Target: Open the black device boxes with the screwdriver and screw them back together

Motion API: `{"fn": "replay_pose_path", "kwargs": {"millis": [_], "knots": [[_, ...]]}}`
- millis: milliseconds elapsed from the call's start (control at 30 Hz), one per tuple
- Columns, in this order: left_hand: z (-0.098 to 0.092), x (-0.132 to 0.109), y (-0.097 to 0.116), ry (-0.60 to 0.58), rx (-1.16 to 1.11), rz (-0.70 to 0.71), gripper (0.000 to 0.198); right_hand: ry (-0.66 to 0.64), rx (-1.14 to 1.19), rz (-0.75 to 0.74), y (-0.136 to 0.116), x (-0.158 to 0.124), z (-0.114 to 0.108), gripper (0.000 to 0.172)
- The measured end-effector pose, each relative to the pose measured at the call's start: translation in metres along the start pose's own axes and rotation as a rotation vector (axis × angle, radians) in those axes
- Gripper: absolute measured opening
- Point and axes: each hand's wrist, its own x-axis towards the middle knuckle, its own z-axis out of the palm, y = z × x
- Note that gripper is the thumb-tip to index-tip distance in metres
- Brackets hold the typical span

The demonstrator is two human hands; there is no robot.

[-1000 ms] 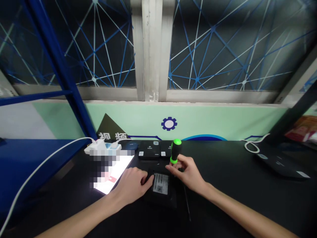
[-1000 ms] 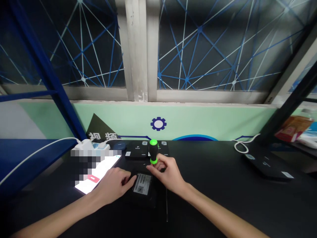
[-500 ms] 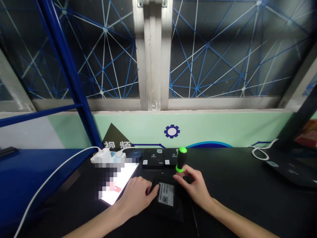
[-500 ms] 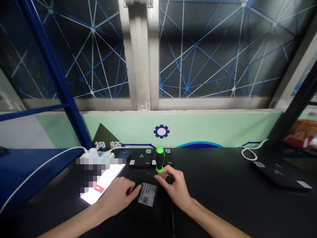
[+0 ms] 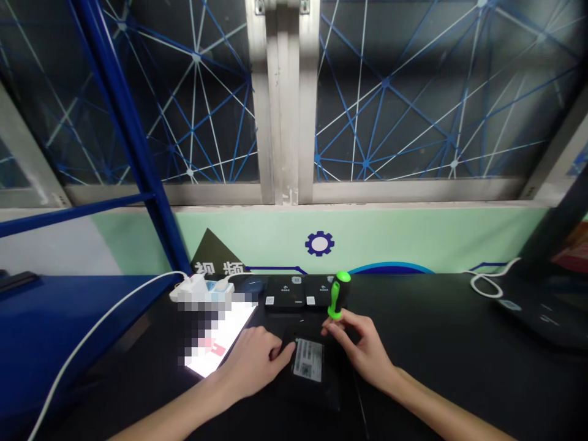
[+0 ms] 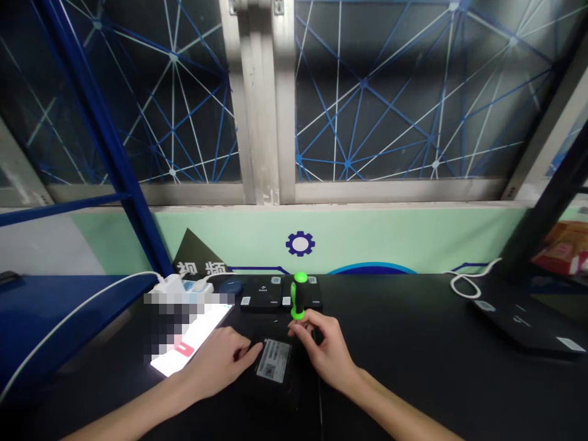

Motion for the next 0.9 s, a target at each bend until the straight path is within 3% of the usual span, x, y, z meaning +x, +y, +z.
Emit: {"fn": "replay_pose_path", "kwargs": {"millis": [267,533,900], "knots": [[0.002,0.001,-0.004,0.020,-0.057,0.028,0.059,0.014,0.050,0.032,0.003,0.000,0.004,0.024],[0.002,0.001,-0.004,0.040,-0.075,0.046,0.057,0.058,0.280,0.183,0.012,0.001,0.006,0.029],[-0.005,-0.002,0.005,0.045,0.024,-0.017,0.050,0.015,0.219,0.126,0.003,0.001,0.004,0.023]]}}
